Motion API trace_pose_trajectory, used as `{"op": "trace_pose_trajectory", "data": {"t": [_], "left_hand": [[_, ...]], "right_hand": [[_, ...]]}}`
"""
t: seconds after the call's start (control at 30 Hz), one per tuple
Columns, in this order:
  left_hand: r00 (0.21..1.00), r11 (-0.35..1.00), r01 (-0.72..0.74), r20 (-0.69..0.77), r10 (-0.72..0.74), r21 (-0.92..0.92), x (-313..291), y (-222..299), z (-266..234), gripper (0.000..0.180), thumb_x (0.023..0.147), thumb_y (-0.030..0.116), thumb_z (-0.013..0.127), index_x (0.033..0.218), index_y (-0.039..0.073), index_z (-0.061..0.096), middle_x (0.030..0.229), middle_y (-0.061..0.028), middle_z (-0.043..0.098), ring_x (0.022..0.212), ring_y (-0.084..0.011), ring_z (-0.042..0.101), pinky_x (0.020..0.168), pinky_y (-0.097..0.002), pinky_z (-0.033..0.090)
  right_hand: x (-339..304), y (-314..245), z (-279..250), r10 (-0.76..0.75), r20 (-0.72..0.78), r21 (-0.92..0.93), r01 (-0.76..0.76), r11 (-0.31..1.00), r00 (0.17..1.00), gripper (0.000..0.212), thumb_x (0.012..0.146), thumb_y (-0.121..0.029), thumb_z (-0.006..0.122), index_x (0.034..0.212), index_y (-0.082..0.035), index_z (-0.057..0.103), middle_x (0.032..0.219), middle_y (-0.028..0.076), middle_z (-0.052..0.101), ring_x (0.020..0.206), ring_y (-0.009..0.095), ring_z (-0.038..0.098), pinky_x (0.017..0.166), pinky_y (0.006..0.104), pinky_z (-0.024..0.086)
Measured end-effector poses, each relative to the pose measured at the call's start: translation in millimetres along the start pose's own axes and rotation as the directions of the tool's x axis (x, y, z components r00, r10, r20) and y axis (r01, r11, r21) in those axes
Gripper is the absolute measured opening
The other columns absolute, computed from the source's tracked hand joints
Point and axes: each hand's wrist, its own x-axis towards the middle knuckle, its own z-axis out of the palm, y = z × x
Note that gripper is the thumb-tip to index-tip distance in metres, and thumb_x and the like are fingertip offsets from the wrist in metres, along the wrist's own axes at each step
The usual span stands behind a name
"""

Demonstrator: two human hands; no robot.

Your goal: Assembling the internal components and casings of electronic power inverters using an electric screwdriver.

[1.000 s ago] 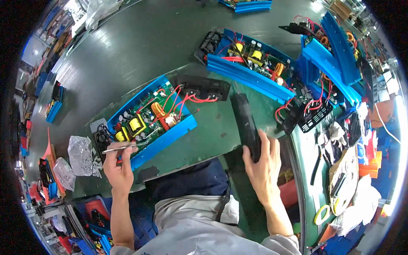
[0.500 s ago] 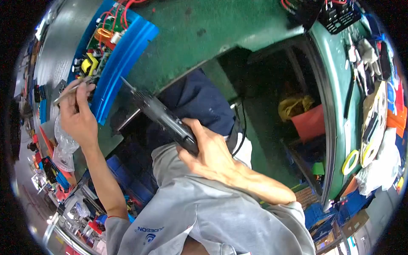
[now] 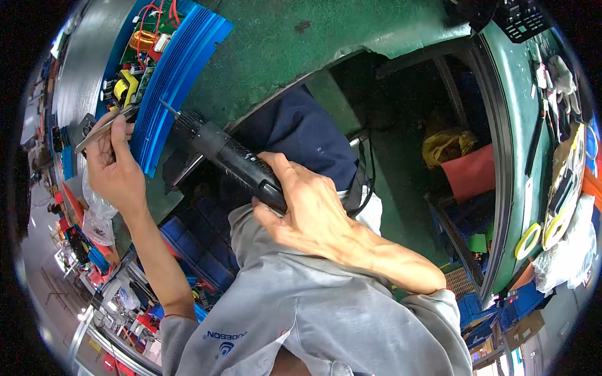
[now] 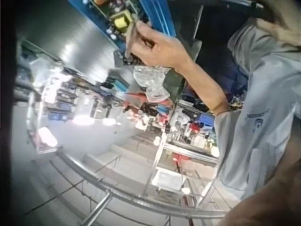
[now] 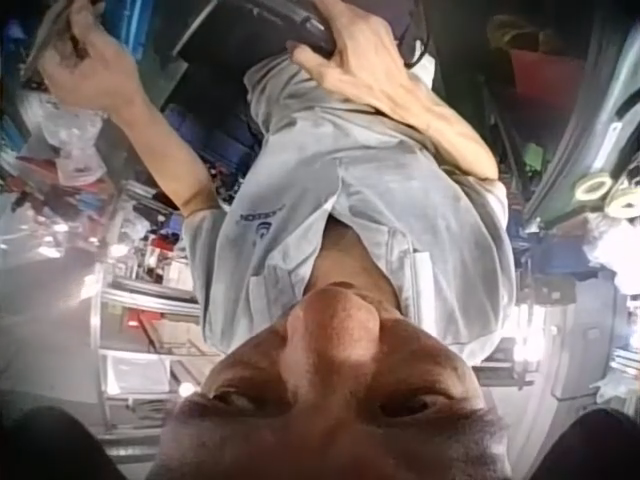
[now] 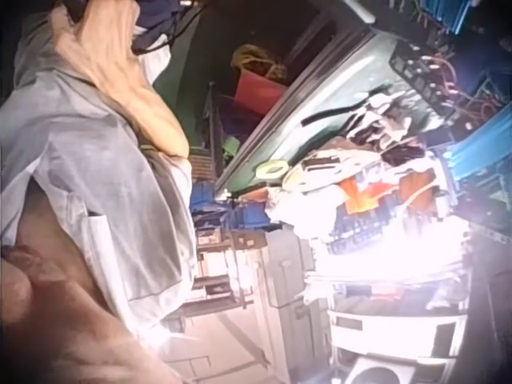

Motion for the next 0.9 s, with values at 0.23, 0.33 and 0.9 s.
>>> {"op": "trace_pose_trajectory", "data": {"t": [0.23,0.33,0.9], "left_hand": [[0.996,0.990,-0.095,0.012,0.094,0.104,1,-3,-9,0.008,0.097,0.005,0.066,0.102,-0.001,0.070,0.098,-0.0090,0.072,0.079,-0.0136,0.069,0.069,-0.0259,0.055],[0.996,0.997,-0.072,0.050,0.072,-0.002,-1,-1,-4,0.008,0.093,0.000,0.068,0.101,0.000,0.069,0.096,-0.0103,0.072,0.077,-0.0172,0.070,0.067,-0.0265,0.055],[0.975,0.982,-0.138,0.156,0.157,-0.128,13,-10,-20,0.026,0.080,-0.008,0.075,0.101,0.002,0.063,0.094,-0.0120,0.076,0.079,-0.0253,0.074,0.066,-0.0309,0.057]], "right_hand": [[8,18,-8,0.238,0.461,0.546,-0.484,0.684,0.855,0.080,0.105,-0.066,0.020,0.123,-0.002,0.065,0.077,0.003,0.065,0.070,0.009,0.057,0.066,0.0250,0.042],[4,21,-6,0.290,0.446,0.477,-0.500,0.723,0.846,0.080,0.106,-0.064,0.021,0.127,0.001,0.062,0.080,0.004,0.066,0.072,0.010,0.058,0.069,0.0253,0.044],[8,-4,-26,0.374,0.662,0.565,-0.760,0.321,0.650,0.100,0.096,-0.078,0.030,0.129,0.012,0.055,0.073,0.013,0.061,0.067,0.021,0.057,0.063,0.0315,0.044]]}}
